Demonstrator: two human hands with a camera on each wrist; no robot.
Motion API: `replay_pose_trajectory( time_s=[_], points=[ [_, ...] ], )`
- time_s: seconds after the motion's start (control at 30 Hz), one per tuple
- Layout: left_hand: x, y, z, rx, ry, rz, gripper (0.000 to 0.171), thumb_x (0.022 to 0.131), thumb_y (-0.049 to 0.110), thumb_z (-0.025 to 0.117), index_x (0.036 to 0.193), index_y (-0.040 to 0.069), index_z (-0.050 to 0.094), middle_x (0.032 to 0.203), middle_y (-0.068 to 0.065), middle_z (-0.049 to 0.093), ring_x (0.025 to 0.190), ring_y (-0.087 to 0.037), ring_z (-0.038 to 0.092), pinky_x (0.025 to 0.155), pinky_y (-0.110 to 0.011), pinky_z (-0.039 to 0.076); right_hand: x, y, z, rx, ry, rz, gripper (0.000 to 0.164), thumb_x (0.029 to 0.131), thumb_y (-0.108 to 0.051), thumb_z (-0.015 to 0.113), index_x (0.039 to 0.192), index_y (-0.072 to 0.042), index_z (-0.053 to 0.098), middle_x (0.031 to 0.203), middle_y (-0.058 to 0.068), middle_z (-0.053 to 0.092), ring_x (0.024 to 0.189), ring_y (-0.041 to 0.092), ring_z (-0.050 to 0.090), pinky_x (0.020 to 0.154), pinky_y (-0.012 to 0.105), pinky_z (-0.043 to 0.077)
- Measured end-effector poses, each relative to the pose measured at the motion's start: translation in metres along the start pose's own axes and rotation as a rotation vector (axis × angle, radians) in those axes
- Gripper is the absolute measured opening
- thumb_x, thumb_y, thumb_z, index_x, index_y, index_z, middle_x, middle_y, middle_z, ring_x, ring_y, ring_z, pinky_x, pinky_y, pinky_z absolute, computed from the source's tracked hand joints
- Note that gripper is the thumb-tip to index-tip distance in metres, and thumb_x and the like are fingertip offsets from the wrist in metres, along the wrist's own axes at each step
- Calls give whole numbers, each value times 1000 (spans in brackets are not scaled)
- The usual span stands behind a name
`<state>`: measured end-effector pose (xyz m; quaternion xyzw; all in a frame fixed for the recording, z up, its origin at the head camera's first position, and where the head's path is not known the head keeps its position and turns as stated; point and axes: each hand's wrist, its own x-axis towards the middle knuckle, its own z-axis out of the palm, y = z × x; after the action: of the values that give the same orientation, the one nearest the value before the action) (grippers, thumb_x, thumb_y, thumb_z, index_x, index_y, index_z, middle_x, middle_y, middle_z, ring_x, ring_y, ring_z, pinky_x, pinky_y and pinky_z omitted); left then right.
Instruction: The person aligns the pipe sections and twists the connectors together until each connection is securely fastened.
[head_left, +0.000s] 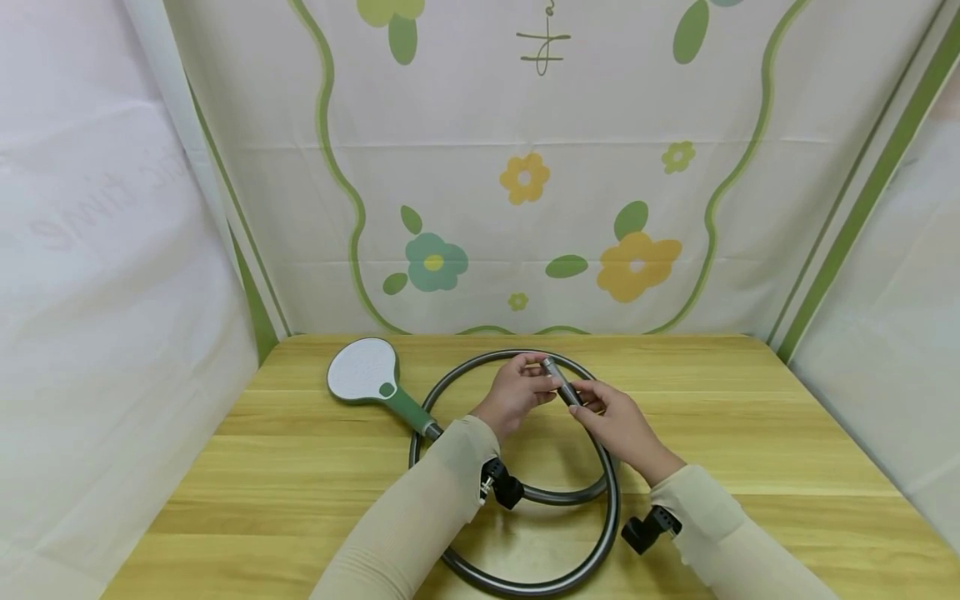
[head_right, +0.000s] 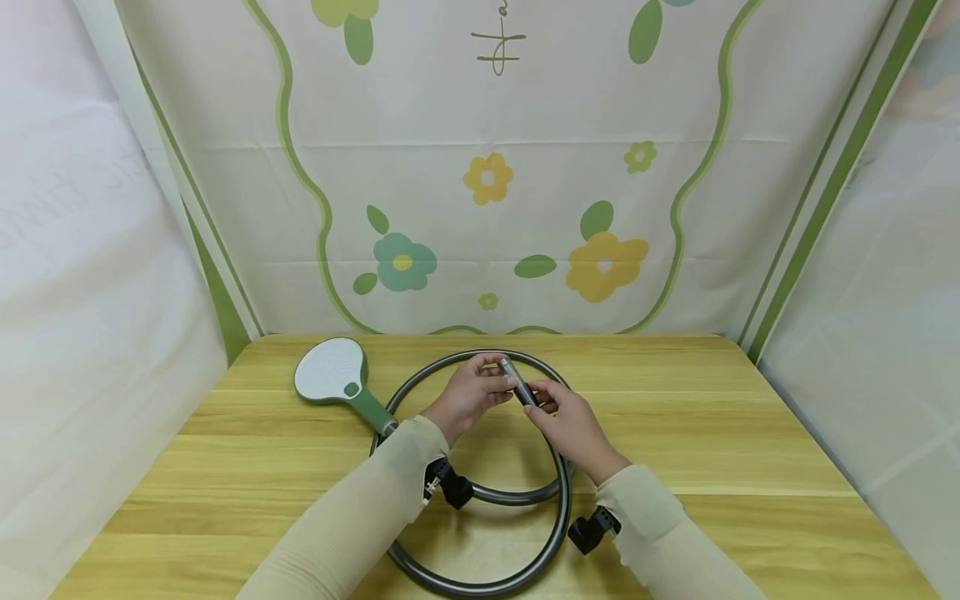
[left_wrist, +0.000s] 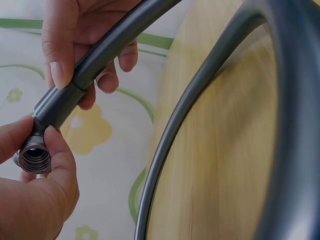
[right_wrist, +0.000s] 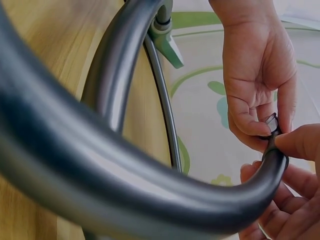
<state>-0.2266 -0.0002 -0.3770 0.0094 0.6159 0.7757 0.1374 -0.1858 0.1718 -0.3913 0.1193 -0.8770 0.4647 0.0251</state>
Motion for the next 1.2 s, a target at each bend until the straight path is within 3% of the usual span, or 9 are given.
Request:
replay_pose_trajectory(
  time_s=[0.3, 0.73, 1.2],
  points=[
    [1, 0, 0, -7, -7, 0, 47, 88, -3, 66, 132, 2, 51, 110, -11, 58, 88, -18, 63, 92, -43, 51, 0, -3, -2, 94, -40, 30, 42, 95, -15, 61, 132, 4, 53, 104, 14, 65, 87, 20, 63, 69, 30, 51],
    [0, -1, 0, 7, -16, 7, 47, 88, -3, 66, 132, 0, 49, 108, -12, 58, 86, -18, 62, 91, -42, 52, 0, -3, -3, 205, -71, 92, 42, 97, -13, 57, 135, 6, 50, 115, 21, 62, 96, 25, 65, 84, 36, 53],
    [1, -2, 1, -1, -24, 6, 45, 88, -3, 67, 129, 3, 51, 110, -12, 58, 87, -19, 62, 89, -41, 53, 2, 3, -8, 240, -150, 106, 44, 101, -18, 50, 138, 5, 47, 122, 23, 60, 100, 25, 64, 90, 41, 49]
  ],
)
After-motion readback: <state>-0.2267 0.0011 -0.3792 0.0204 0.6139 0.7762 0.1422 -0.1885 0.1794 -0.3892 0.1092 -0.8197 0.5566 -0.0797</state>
